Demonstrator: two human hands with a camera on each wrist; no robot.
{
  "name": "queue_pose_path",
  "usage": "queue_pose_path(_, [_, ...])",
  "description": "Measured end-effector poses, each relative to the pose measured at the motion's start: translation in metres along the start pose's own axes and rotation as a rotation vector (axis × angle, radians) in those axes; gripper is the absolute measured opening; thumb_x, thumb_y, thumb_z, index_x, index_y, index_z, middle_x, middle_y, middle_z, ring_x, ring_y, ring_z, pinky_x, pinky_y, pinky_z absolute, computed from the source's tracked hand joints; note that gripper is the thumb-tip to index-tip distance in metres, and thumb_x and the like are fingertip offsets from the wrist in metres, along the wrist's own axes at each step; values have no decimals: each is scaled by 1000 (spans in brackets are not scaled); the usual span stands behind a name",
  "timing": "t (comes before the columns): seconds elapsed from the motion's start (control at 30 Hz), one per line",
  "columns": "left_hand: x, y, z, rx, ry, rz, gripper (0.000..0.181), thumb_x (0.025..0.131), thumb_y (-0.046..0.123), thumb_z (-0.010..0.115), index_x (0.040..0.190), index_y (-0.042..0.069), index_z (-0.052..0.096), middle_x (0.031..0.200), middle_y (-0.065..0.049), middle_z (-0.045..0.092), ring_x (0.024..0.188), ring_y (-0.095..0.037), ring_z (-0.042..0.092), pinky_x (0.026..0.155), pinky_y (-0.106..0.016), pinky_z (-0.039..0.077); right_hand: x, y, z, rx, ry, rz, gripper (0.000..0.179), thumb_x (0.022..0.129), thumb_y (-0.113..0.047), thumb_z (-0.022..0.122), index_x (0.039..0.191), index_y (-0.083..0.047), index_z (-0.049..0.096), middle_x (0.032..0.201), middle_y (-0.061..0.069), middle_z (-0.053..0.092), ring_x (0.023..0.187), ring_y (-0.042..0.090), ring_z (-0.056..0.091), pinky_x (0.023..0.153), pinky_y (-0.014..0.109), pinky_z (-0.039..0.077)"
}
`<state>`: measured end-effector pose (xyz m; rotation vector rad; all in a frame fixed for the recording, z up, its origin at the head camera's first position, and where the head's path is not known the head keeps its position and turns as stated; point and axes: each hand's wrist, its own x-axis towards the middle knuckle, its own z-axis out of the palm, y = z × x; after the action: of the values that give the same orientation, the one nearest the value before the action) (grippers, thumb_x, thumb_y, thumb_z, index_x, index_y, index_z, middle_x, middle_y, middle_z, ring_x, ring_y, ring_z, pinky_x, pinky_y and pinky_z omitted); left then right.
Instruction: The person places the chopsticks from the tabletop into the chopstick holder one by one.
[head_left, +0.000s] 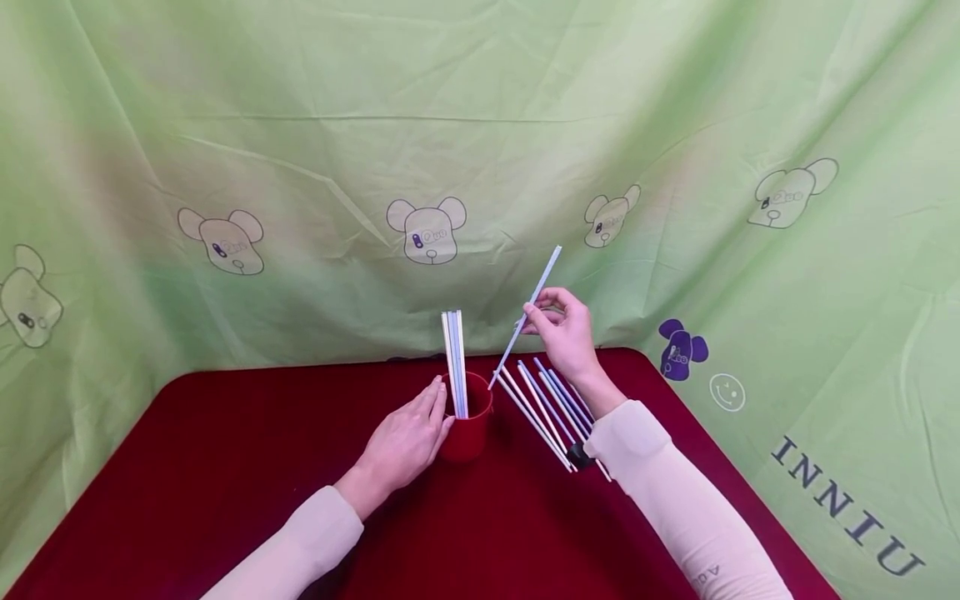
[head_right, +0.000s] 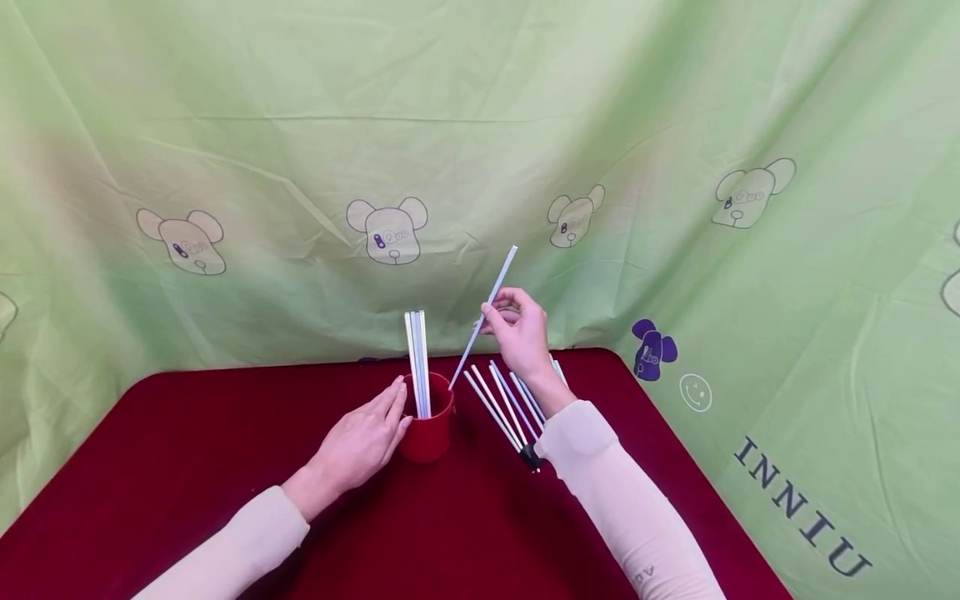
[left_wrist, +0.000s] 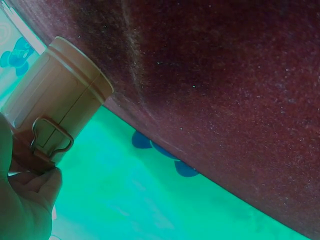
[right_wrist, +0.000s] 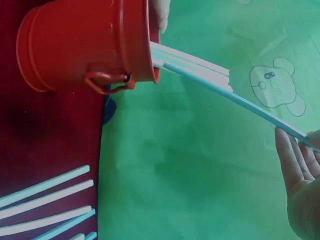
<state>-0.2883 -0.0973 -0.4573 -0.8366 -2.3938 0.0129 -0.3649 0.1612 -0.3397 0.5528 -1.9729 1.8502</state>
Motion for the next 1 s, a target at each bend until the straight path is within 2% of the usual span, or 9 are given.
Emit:
queue_pose_path(0.17, [2,-1,-1,7,8,1,54,107,29,53,140,-13,53,146,-27,54,136,-31,55,108,-37,49,-3,5,7,-24,-30,7,18,95,8,65,111,13,58,100,24,62,76,18,73,75,40,63])
queue_pose_path(0.4, [1,0,-1,-4,-12,-7,54,107,29,52,141,-13,52,148,-27,52,137,-31,54,107,-36,50,-15,23,20,-168,-144,26,17,91,10,70,106,15,64,95,31,68,82,45,73,73,41,64])
queue_pose_path(0.5, [0,1,-1,-13,-16,-8,54,107,29,52,141,-13,52,148,-27,52,137,-31,54,107,-37,50,-20,31,25,-188,-184,24,17,90,9,71,105,15,65,93,32,69,82,50,72,72,43,64])
queue_pose_path(0.63, [0,2,0,-16,-21,-8,54,107,29,52,142,-12,52,148,-27,52,137,-31,54,107,-37,50,-26,41,30,-231,-212,36,13,90,8,72,101,11,68,89,28,71,79,45,73,71,45,64])
queue_pose_path(0.8, [-1,2,1,-16,-23,-10,54,108,30,51,142,-12,51,148,-27,52,137,-31,54,107,-37,50,-29,50,37,-276,-244,50,11,89,8,73,99,9,69,85,22,72,73,35,74,68,42,64])
queue_pose_path(1.0, [0,1,0,-6,-13,-10,54,107,29,52,142,-12,52,148,-26,52,137,-31,54,106,-37,51,-30,59,42,-432,-260,24,12,87,0,78,96,3,72,83,11,74,74,18,70,70,30,59])
